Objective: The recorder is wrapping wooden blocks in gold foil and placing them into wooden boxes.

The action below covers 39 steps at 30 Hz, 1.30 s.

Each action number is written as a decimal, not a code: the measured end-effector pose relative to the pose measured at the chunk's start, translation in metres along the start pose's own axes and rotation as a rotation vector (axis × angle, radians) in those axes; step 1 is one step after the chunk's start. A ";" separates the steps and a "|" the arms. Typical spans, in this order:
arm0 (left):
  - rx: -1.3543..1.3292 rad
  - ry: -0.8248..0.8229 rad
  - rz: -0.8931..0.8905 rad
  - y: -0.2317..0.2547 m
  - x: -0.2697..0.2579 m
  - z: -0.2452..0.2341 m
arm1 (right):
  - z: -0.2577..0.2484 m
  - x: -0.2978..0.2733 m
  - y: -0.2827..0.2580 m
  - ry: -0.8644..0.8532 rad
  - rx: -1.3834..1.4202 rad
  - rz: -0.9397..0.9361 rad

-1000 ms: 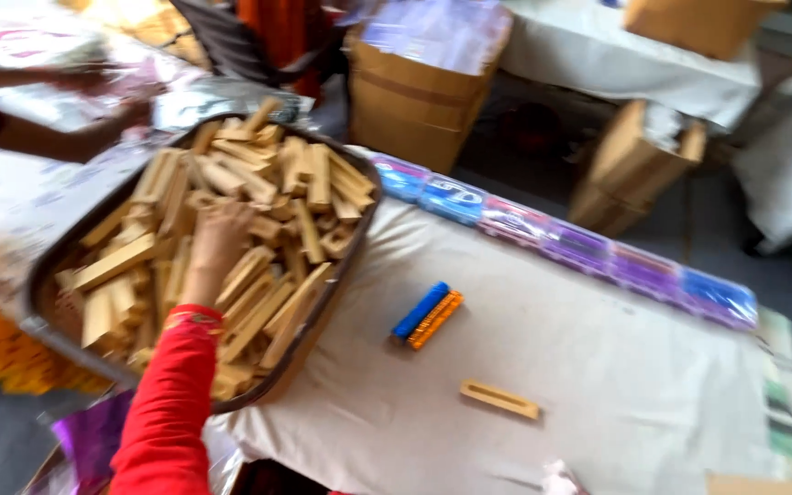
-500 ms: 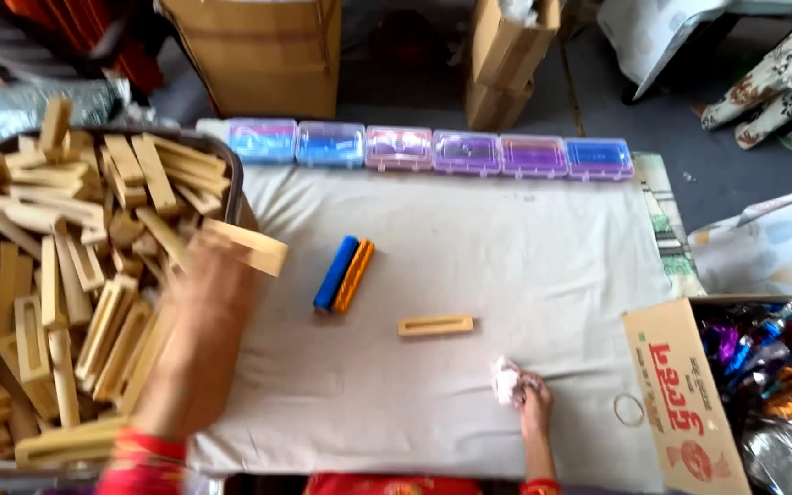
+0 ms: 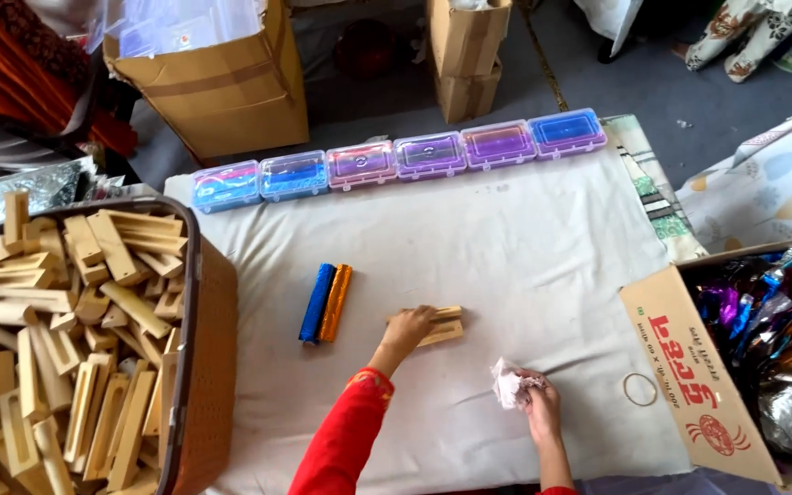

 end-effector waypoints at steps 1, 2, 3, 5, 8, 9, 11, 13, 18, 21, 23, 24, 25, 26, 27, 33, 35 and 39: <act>-0.232 0.068 -0.199 -0.012 -0.005 -0.013 | -0.002 -0.001 -0.003 0.026 0.002 0.014; -0.465 0.134 -0.398 -0.024 -0.014 -0.023 | -0.004 -0.002 -0.005 0.052 0.004 0.028; -0.465 0.130 -0.397 -0.022 -0.022 -0.038 | -0.006 0.000 -0.005 0.055 0.005 0.031; -0.377 0.580 -0.262 -0.016 -0.045 -0.115 | -0.005 -0.001 0.003 0.034 0.005 0.068; -0.612 0.470 -0.686 -0.039 -0.096 -0.097 | -0.006 0.003 0.010 -0.010 0.028 0.076; -0.619 0.470 -0.678 -0.037 -0.105 -0.091 | -0.008 0.005 0.012 -0.003 0.030 0.069; -0.445 0.487 -0.594 -0.027 -0.119 -0.086 | -0.014 0.009 0.009 -0.019 0.004 0.044; -0.459 0.538 -0.595 -0.027 -0.119 -0.086 | -0.011 0.011 0.011 -0.057 0.018 0.040; -0.372 0.567 -0.699 -0.021 -0.129 -0.084 | 0.016 -0.012 -0.014 -0.046 -0.054 0.129; -0.482 0.574 -0.732 0.004 -0.142 -0.066 | 0.022 -0.016 -0.009 0.012 0.095 0.201; -0.850 0.633 -0.941 0.020 -0.171 0.007 | 0.004 -0.003 0.009 0.181 0.039 0.247; -0.840 0.640 -0.932 0.015 -0.165 0.015 | 0.013 0.000 0.009 0.173 0.049 0.245; -1.212 0.514 -1.188 0.024 -0.175 0.058 | 0.007 -0.001 0.006 0.186 -0.083 0.175; -1.585 0.356 -1.428 0.047 -0.182 0.098 | 0.002 -0.001 0.004 0.197 -0.215 0.104; -1.585 0.353 -1.440 0.047 -0.181 0.106 | 0.017 -0.016 -0.005 0.197 -0.222 0.112; -2.013 0.239 -1.561 0.061 -0.164 0.061 | 0.158 -0.133 -0.110 -0.015 -0.775 -0.777; -2.034 0.177 -1.482 0.064 -0.164 0.052 | 0.206 -0.173 -0.099 -0.289 -0.842 -0.952; -2.081 0.342 -1.426 0.057 -0.176 0.137 | 0.227 -0.185 -0.073 -0.555 -0.948 -1.220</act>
Point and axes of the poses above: each hand's wrist, its own x-axis towards the middle knuckle, its own z-axis out of the palm, y = z × x, the point moved 10 cm from there along x, towards the middle knuckle, and after that the axes turned 15 degrees about y, right-handed, at the moved point
